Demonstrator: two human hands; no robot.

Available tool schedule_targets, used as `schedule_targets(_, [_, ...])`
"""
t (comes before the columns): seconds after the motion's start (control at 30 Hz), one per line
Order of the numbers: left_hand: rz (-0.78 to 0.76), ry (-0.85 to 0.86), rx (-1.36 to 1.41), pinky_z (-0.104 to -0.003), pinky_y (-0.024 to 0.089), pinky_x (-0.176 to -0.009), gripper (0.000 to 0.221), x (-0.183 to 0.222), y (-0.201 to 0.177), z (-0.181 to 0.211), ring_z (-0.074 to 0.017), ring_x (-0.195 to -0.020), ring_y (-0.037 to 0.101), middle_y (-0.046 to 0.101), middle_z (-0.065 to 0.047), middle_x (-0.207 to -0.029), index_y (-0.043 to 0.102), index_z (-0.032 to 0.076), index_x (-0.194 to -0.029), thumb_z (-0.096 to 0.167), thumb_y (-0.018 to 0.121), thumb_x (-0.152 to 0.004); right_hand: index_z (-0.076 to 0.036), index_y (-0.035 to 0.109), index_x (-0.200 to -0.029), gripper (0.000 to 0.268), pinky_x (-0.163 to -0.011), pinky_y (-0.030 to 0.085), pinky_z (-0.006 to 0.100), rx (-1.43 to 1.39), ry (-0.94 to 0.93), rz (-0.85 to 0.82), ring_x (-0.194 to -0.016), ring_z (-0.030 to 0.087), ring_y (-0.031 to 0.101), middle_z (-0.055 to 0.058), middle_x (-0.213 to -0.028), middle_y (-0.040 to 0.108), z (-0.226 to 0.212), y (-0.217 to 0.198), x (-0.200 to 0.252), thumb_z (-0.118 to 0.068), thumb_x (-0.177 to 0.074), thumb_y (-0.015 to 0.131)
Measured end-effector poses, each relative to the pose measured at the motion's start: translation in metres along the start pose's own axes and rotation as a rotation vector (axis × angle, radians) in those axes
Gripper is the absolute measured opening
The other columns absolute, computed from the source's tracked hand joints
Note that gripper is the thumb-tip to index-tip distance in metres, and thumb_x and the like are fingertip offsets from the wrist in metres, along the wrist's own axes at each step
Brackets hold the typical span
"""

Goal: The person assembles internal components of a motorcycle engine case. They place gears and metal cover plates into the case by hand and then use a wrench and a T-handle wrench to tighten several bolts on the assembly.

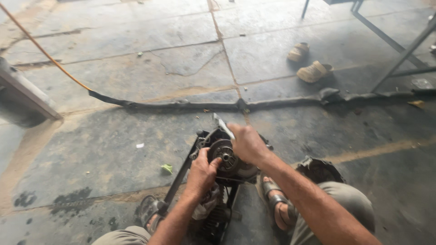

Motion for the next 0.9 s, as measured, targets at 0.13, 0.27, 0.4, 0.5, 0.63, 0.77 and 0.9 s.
schedule_targets(0.13, [0.089,0.094,-0.075,-0.046,0.057,-0.086,0.044,0.005,-0.008,0.010,-0.0365,-0.102,0.073,0.075,-0.022,-0.107,0.057,0.005,-0.129,0.025,0.067,-0.092,-0.007,0.074,-0.119,0.043,-0.069,0.058,0.048,0.058,-0.251,0.016,-0.080,0.037,0.074,0.024,-0.089,0.077,0.000,0.024,-0.006,0.001,-0.077,0.070])
schedule_targets(0.27, [0.019,0.059,-0.071,-0.047,0.058,-0.086,0.050,0.006,-0.002,0.001,-0.0385,-0.101,0.073,0.074,-0.023,-0.107,0.048,0.007,-0.137,0.028,0.063,-0.095,-0.005,0.066,-0.129,0.042,-0.060,0.060,0.043,0.021,-0.219,0.057,-0.068,0.028,0.074,0.019,-0.086,0.075,-0.004,0.022,-0.003,-0.001,-0.088,0.064])
schedule_targets(0.4, [0.078,0.179,-0.081,-0.049,0.057,-0.086,0.051,0.010,-0.007,0.013,-0.0424,-0.101,0.072,0.074,-0.025,-0.106,0.049,0.006,-0.137,0.025,0.066,-0.093,-0.007,0.066,-0.128,0.038,-0.057,0.056,0.043,-0.170,-0.168,0.229,-0.061,0.021,0.071,0.016,-0.072,0.075,-0.024,-0.014,0.011,-0.008,-0.089,0.065])
schedule_targets(0.5, [0.082,0.167,-0.111,-0.050,0.056,-0.085,0.051,0.010,-0.010,0.014,-0.0428,-0.101,0.071,0.074,-0.024,-0.105,0.050,0.007,-0.137,0.028,0.067,-0.093,-0.005,0.073,-0.106,0.018,-0.061,0.058,0.044,-0.219,-0.165,0.238,-0.067,0.025,0.076,0.015,-0.078,0.077,-0.027,-0.019,0.012,-0.013,-0.092,0.066])
schedule_targets(0.63, [0.039,0.071,-0.197,-0.050,0.057,-0.086,0.052,0.007,-0.005,0.006,-0.0400,-0.102,0.071,0.073,-0.021,-0.108,0.047,0.010,-0.139,0.032,0.065,-0.095,-0.005,0.073,-0.103,0.017,-0.074,0.057,0.049,0.162,-0.079,0.022,-0.080,0.035,0.074,0.020,-0.084,0.075,-0.006,0.009,0.005,-0.018,-0.092,0.067])
schedule_targets(0.77, [0.009,0.094,-0.252,-0.050,0.057,-0.086,0.052,0.002,0.001,0.001,-0.0378,-0.102,0.072,0.073,-0.019,-0.107,0.046,0.010,-0.139,0.035,0.063,-0.097,-0.010,0.071,-0.114,0.027,-0.077,0.058,0.051,0.227,-0.028,-0.006,-0.085,0.036,0.075,0.020,-0.088,0.076,0.008,0.025,0.004,-0.016,-0.088,0.066])
schedule_targets(0.9, [0.003,0.119,-0.258,-0.050,0.057,-0.085,0.053,-0.001,0.002,-0.003,-0.0364,-0.101,0.072,0.072,-0.018,-0.107,0.044,0.009,-0.139,0.036,0.062,-0.098,-0.011,0.050,-0.145,0.046,-0.064,0.064,0.044,0.284,0.030,-0.116,-0.072,0.030,0.078,0.019,-0.084,0.077,0.023,0.047,0.003,-0.015,-0.099,0.056])
Point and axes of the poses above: each hand's wrist, its own x-axis away from the middle knuckle, its own y-axis out of the palm, z = x × y, the point moved 8 cm from there along -x, towards the middle knuckle
